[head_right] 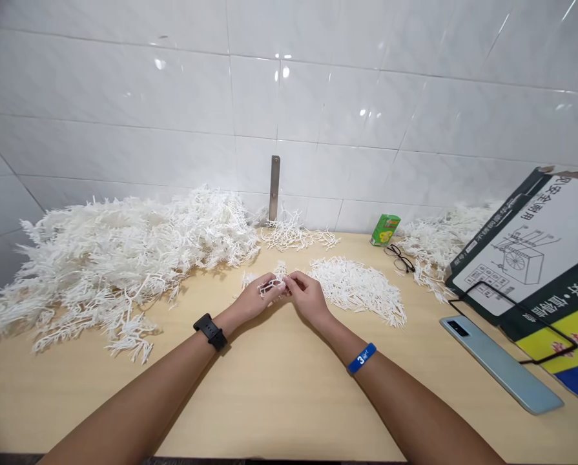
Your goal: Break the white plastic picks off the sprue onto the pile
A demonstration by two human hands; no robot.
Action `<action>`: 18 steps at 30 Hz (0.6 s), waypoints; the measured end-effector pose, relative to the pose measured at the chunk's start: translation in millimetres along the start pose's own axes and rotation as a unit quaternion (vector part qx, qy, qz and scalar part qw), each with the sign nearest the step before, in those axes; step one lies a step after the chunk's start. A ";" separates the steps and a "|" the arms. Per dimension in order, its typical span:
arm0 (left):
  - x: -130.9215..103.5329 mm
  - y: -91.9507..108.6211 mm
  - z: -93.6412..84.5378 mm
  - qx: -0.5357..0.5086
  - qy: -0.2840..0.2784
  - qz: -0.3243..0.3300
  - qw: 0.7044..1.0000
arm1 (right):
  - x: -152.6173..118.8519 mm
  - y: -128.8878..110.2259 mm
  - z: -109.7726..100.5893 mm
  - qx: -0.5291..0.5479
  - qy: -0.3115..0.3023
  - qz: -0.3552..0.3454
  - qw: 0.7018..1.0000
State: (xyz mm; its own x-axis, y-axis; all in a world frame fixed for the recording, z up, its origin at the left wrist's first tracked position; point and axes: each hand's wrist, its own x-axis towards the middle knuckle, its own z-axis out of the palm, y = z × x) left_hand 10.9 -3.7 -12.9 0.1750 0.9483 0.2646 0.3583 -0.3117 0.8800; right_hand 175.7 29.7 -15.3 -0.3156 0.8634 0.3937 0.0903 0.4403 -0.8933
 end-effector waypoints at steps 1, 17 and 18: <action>-0.2 0.4 -0.1 0.016 -0.002 0.012 1.000 | -0.5 -1.1 0.0 -0.004 -0.002 0.000 1.000; 5.3 5.0 4.8 -0.011 -0.058 0.075 0.995 | 5.2 -8.6 -2.8 -0.149 0.094 0.024 0.984; 5.5 4.4 4.9 -0.011 -0.055 0.078 0.995 | 5.6 -8.5 -2.6 -0.145 0.096 0.029 0.984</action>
State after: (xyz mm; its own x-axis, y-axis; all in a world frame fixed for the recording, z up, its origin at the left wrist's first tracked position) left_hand 17.9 -0.1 -9.5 0.3268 0.8757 0.3554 0.2997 -0.4527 0.8398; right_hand 175.6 31.5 -4.9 -0.1195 0.9072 0.4034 0.3771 0.4174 -0.8268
